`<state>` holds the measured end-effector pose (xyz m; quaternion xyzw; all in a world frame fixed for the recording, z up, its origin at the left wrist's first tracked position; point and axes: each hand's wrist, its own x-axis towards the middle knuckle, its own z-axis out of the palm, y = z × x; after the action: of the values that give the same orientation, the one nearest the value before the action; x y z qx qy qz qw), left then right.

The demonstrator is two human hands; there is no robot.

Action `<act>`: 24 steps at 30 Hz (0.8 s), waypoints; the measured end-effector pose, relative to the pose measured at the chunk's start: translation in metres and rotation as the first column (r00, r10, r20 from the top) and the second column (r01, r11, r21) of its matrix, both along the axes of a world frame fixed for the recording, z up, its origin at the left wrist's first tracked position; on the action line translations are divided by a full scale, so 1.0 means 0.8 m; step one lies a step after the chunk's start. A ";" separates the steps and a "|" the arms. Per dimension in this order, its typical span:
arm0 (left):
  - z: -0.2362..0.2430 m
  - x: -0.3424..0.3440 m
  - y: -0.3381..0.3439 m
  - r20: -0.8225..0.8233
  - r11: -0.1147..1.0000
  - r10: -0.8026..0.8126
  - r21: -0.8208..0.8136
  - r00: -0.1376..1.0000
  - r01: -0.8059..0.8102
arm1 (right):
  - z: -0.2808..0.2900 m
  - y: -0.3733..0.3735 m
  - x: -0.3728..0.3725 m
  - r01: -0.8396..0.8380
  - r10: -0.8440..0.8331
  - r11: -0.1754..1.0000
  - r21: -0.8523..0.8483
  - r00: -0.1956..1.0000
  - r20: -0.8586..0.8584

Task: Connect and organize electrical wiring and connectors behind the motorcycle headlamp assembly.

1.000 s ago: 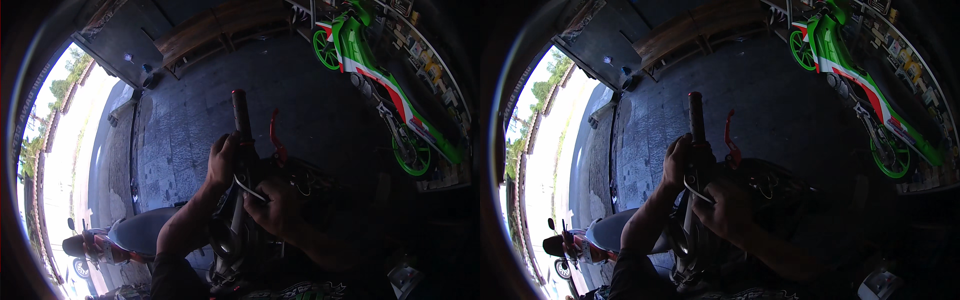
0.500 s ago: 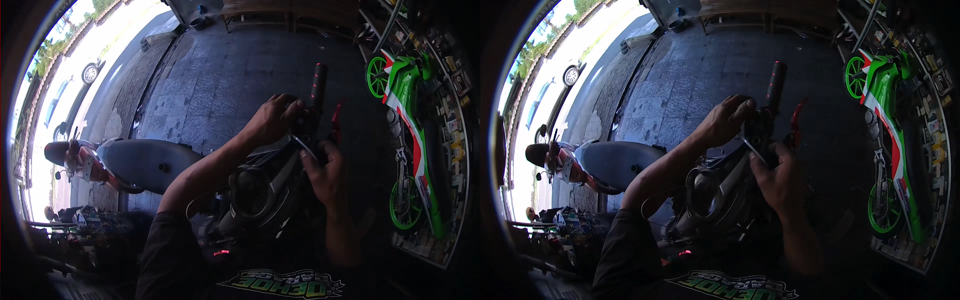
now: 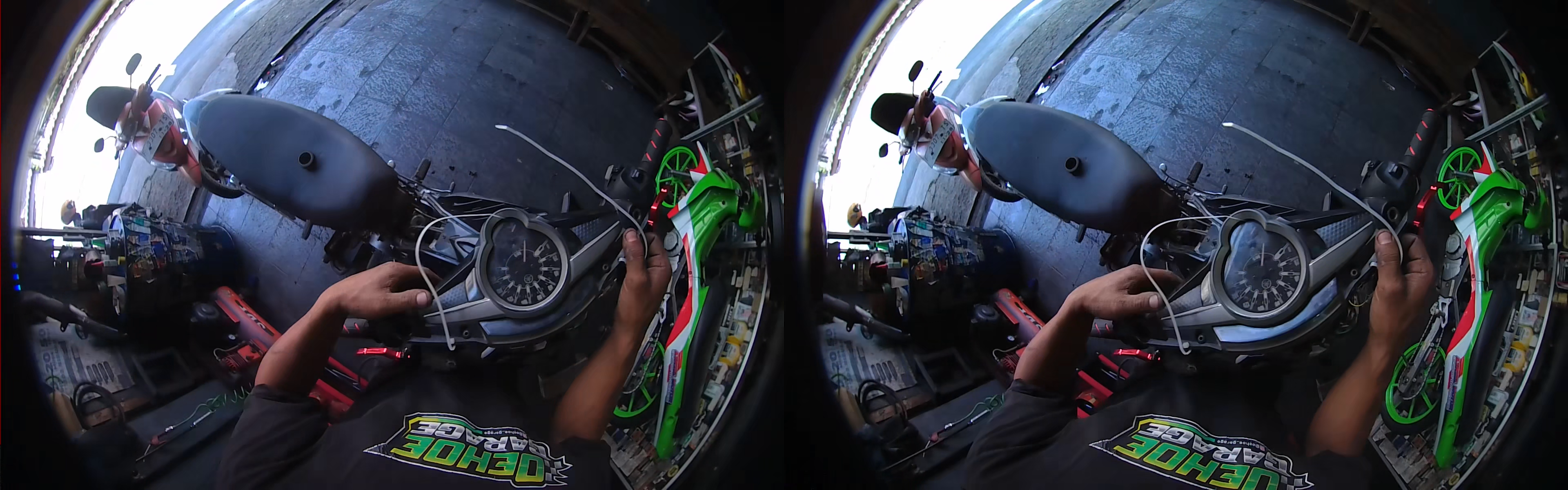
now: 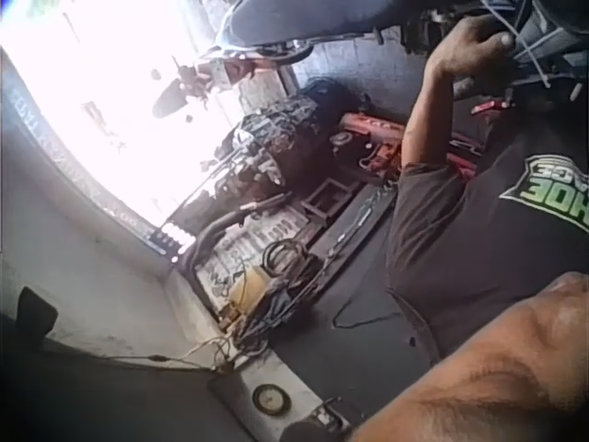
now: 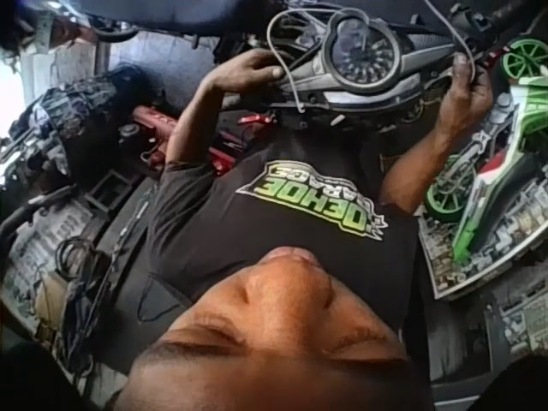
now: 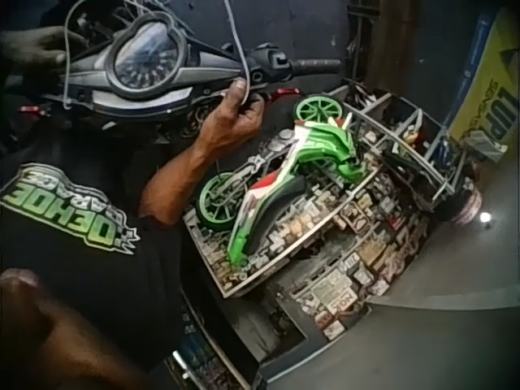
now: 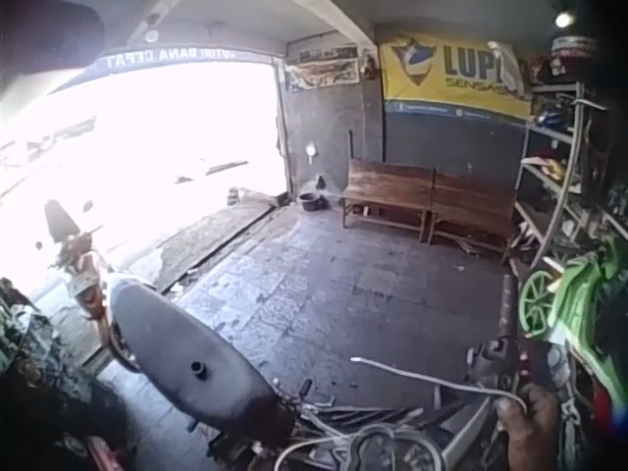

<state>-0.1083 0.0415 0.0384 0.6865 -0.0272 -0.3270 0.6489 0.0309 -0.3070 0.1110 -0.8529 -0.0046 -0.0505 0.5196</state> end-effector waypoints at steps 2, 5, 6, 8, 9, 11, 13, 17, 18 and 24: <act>0.008 0.003 0.000 0.032 0.996 -0.008 -0.087 0.999 0.011 | -0.004 -0.003 0.004 -0.027 0.022 0.996 0.087 0.998 0.051; 0.003 0.008 0.000 0.063 0.999 -0.048 0.002 0.997 0.048 | -0.007 0.001 0.005 -0.008 0.001 0.994 0.106 0.998 0.060; 0.004 0.012 -0.001 0.107 0.994 -0.086 0.072 0.991 0.079 | -0.008 0.001 0.005 0.004 -0.011 0.993 0.121 0.998 0.060; 0.011 0.017 -0.003 0.095 0.990 -0.125 0.081 0.988 0.118 | -0.010 0.001 0.008 0.025 -0.033 0.992 0.126 0.997 0.067; 0.013 0.018 -0.005 0.081 0.983 -0.164 0.094 0.983 0.156 | -0.014 0.001 0.010 0.017 -0.028 0.992 0.124 0.995 0.091; 0.009 -0.001 -0.022 0.102 0.995 -0.095 0.032 0.990 0.092 | -0.010 0.005 0.011 0.019 -0.035 0.993 0.115 0.990 0.139; 0.000 -0.017 -0.035 0.154 1.000 0.000 -0.031 0.988 0.004 | -0.010 0.002 0.014 0.020 -0.030 0.996 0.085 0.992 0.123; -0.008 -0.005 -0.030 0.172 0.978 -0.191 0.114 0.966 0.173 | -0.018 0.000 0.004 0.042 -0.054 0.996 0.080 0.986 0.156; -0.009 0.001 -0.029 0.182 0.974 -0.210 0.118 0.960 0.191 | -0.017 0.001 0.003 0.044 -0.058 0.994 0.104 0.989 0.138; 0.018 0.026 -0.045 0.209 0.974 -0.171 0.183 0.963 0.133 | -0.023 -0.011 -0.051 0.272 -0.316 0.935 0.225 0.931 0.186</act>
<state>-0.0878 0.0055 0.0527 0.7668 -0.1252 -0.2976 0.5548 -0.0096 -0.3156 0.0928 -0.7778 0.0715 -0.2219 0.5837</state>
